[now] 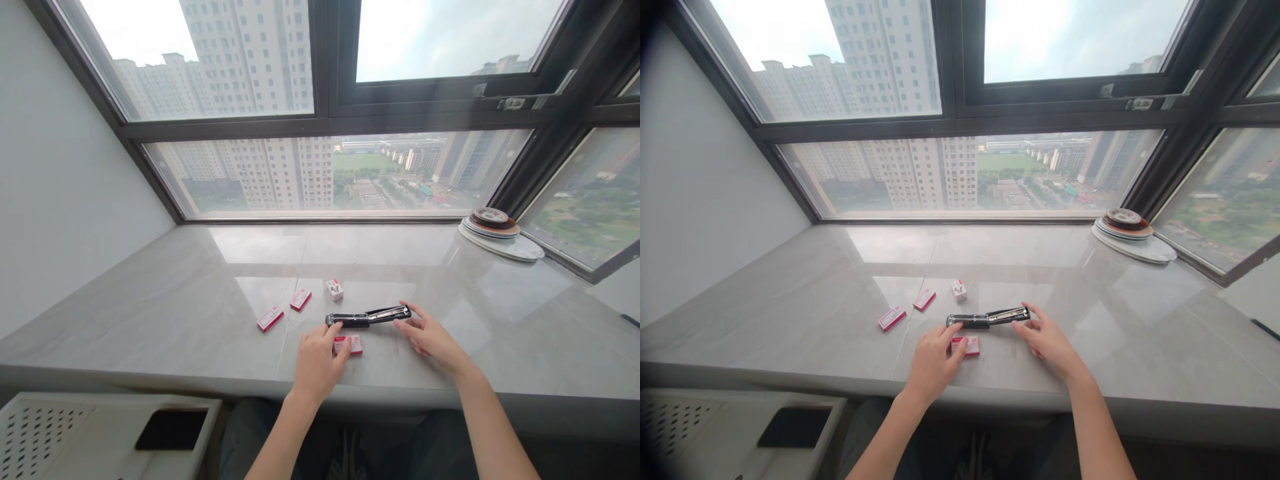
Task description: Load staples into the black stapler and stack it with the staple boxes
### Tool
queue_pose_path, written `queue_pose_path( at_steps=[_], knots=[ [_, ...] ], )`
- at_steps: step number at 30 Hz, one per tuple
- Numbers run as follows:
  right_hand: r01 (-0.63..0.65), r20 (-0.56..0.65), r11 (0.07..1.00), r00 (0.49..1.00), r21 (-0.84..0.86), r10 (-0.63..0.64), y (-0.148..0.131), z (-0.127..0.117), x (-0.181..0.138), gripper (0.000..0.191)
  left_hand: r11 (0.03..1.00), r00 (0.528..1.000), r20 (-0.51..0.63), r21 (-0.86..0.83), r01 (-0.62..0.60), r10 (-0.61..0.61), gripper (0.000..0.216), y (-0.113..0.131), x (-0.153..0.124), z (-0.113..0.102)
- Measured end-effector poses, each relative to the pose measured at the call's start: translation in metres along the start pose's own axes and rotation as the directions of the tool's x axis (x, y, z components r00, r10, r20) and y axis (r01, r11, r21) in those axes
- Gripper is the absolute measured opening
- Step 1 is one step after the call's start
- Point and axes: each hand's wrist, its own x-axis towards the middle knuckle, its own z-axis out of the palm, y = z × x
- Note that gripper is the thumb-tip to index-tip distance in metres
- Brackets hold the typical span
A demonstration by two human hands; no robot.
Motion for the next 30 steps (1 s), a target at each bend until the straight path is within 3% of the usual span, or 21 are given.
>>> queue_pose_path(
  at_steps=[4,8,14,19,22,27,30],
  knots=[
    [0.195,0.170,0.976,0.963,0.099,-0.210,-0.028,0.010,0.028,0.058,1.000,1.000,0.023,0.017,0.009,-0.009,0.035,0.000,0.001,0.005],
    [0.366,0.249,0.929,0.905,-0.045,-0.345,-0.053,0.050,0.050,0.044,1.000,1.000,0.022,0.025,0.014,-0.014,0.035,0.000,0.003,0.004],
    [0.458,0.368,0.840,0.864,-0.290,-0.344,-0.064,0.090,0.056,0.034,1.000,0.999,0.035,0.019,-0.020,0.019,0.036,0.001,0.007,-0.007],
    [0.508,0.372,0.742,0.853,-0.438,-0.365,-0.065,0.092,0.055,0.027,0.971,0.968,0.087,0.019,-0.237,0.234,0.028,-0.004,0.001,-0.008],
    [0.496,0.349,0.736,0.864,-0.461,-0.364,-0.062,0.091,0.057,0.030,0.977,0.980,0.051,0.081,-0.196,0.193,0.018,-0.026,-0.007,-0.017],
    [0.464,0.317,0.744,0.883,-0.481,-0.346,-0.056,0.091,0.058,0.030,0.977,0.987,-0.161,0.213,0.012,0.023,0.008,-0.091,-0.006,-0.055],
    [0.463,0.307,0.739,0.885,-0.490,-0.351,-0.056,0.091,0.056,0.028,0.988,0.989,-0.144,0.152,-0.015,0.037,0.010,-0.124,0.007,-0.071]
  ],
)
